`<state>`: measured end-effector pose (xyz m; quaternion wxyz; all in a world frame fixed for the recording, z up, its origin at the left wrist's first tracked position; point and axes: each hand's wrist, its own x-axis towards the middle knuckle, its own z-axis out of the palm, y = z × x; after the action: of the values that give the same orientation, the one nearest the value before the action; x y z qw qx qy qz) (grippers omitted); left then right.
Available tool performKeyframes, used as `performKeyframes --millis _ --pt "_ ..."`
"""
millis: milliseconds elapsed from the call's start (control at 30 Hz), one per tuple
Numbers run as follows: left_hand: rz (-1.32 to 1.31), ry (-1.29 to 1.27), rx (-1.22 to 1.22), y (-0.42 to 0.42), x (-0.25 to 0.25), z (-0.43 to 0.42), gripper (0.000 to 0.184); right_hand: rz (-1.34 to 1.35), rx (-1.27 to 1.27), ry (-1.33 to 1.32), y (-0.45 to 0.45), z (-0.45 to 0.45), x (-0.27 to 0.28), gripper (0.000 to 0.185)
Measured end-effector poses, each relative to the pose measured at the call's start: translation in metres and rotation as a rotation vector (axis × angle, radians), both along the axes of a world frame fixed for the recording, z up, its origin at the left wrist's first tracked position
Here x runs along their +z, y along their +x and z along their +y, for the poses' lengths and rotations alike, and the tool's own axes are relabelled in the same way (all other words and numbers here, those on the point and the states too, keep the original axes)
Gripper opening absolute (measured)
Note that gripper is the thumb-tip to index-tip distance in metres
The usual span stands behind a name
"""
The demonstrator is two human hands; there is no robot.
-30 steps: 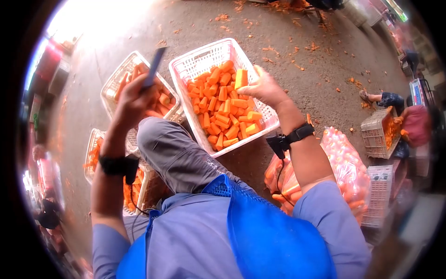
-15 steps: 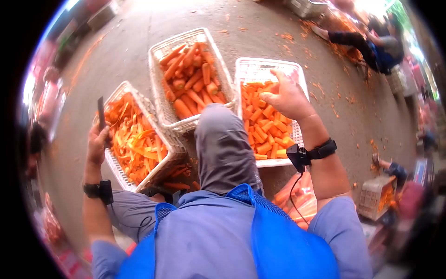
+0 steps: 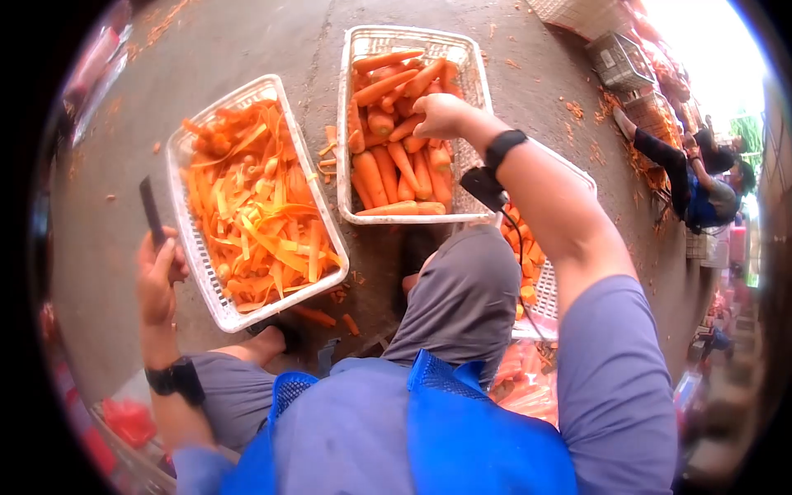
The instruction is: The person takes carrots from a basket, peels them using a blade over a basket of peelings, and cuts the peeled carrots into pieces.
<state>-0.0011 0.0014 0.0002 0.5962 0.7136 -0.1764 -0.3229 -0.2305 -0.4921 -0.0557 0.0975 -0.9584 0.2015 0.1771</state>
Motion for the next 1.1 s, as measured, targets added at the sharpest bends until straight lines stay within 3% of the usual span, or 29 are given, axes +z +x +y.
performKeyframes --millis 133,200,267,333,433,467,533,667,1100 --pt "-0.001 0.004 0.059 0.008 0.001 0.013 0.017 0.008 -0.655 0.747 0.049 0.014 -0.050 0.047" --pt "-0.011 0.024 0.096 0.008 0.002 0.016 0.017 0.116 -0.473 0.606 0.062 0.019 -0.091 0.037" --pt "-0.001 0.042 0.133 0.004 0.009 0.010 0.019 0.356 -0.005 0.294 0.074 0.014 -0.151 0.032" --pt "-0.002 0.046 0.165 0.003 0.013 0.005 0.019 0.434 0.021 0.287 0.076 0.022 -0.179 0.036" --pt "-0.022 0.029 0.183 0.003 0.014 -0.003 0.020 0.374 -0.164 0.296 0.072 0.037 -0.202 0.043" --pt "-0.022 0.041 0.178 0.004 0.013 -0.005 0.020 0.427 -0.253 0.323 0.075 0.041 -0.205 0.054" --pt "-0.023 0.058 0.159 0.009 0.012 -0.008 0.020 0.279 -0.174 0.202 0.067 0.043 -0.241 0.060" --pt "-0.014 0.097 0.179 0.013 0.012 -0.018 0.019 0.192 -0.393 0.220 0.064 0.043 -0.296 0.065" --pt "0.004 0.071 0.177 0.008 0.010 -0.025 0.021 0.130 -0.456 0.169 0.074 0.060 -0.239 0.072"
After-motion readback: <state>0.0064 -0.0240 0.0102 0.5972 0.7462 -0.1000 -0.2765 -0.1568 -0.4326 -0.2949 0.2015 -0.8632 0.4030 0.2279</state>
